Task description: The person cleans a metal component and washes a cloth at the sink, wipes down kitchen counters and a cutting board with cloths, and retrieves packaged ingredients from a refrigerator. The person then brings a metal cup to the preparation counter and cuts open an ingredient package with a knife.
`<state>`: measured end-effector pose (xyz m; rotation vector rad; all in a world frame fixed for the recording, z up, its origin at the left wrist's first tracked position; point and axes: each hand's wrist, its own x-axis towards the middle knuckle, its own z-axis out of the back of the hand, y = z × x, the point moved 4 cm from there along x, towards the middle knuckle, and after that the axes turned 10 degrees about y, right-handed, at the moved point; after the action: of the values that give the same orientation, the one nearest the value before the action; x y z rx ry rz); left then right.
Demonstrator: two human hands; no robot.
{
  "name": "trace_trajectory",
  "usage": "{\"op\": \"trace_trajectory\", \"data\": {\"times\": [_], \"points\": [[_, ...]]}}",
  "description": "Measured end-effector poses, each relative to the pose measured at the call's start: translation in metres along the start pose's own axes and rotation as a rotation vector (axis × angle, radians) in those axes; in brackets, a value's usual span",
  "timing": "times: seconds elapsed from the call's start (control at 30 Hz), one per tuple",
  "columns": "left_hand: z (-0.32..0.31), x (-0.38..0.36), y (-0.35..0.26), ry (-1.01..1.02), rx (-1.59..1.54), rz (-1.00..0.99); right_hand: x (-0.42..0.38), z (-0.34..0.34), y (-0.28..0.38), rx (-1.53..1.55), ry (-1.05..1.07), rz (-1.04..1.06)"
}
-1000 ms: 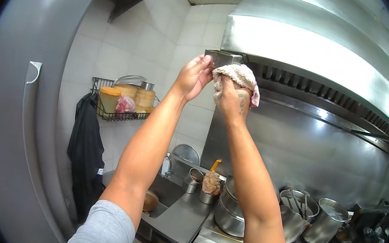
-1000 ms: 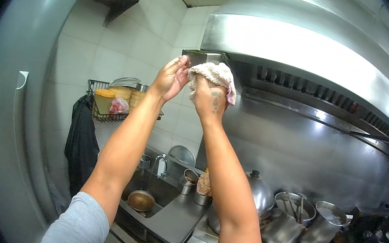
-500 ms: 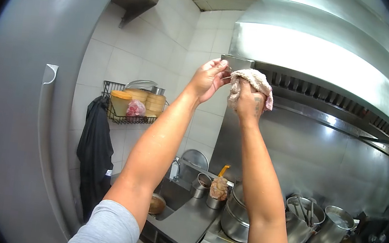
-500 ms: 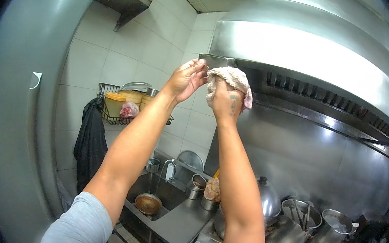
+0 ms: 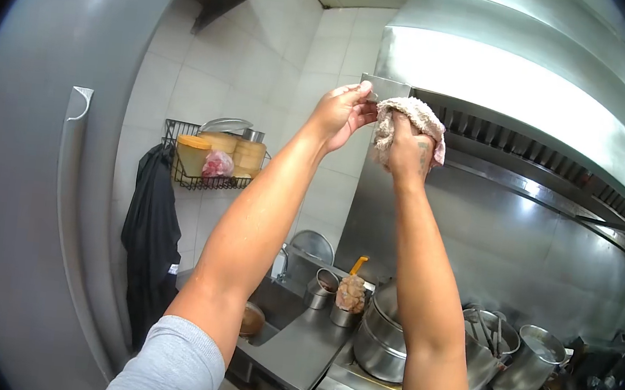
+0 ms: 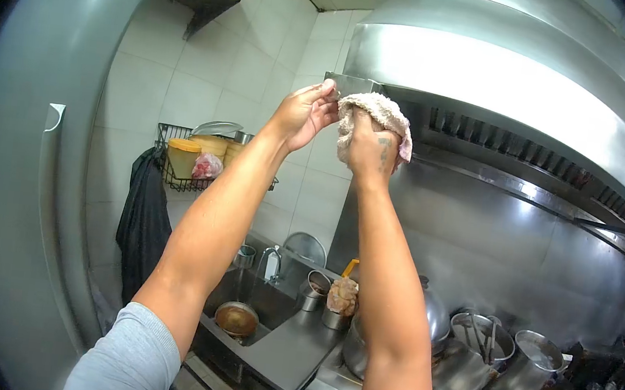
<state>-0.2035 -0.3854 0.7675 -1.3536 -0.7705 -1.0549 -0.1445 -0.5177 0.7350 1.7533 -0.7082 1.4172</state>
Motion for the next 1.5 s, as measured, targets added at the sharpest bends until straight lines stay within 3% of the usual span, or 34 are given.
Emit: {"op": "trace_trajectory", "data": {"times": [0.33,0.77,0.93,1.03,1.13,1.27,1.5], "points": [[-0.007,-0.001,0.000,-0.172,-0.018,0.087,0.009,-0.001,-0.007,-0.022,-0.051,-0.119],[-0.022,0.003,-0.005,-0.321,0.038,0.114,0.008,0.000,0.028,-0.081,0.041,-0.262],[-0.016,0.007,-0.003,-0.310,-0.048,0.132,0.007,-0.002,0.040,-0.089,0.058,-0.218],[-0.018,0.005,-0.003,-0.328,-0.075,0.140,-0.001,-0.003,0.056,-0.044,0.094,-0.380],[-0.011,0.009,0.001,-0.322,-0.109,0.157,0.010,0.000,0.036,-0.188,0.070,-0.310],[-0.003,0.011,0.005,-0.288,-0.150,0.179,0.006,-0.002,0.039,-0.124,0.110,-0.267],[0.005,0.006,0.015,-0.297,-0.132,0.129,0.016,-0.001,0.011,-0.253,0.109,-0.301]]}}
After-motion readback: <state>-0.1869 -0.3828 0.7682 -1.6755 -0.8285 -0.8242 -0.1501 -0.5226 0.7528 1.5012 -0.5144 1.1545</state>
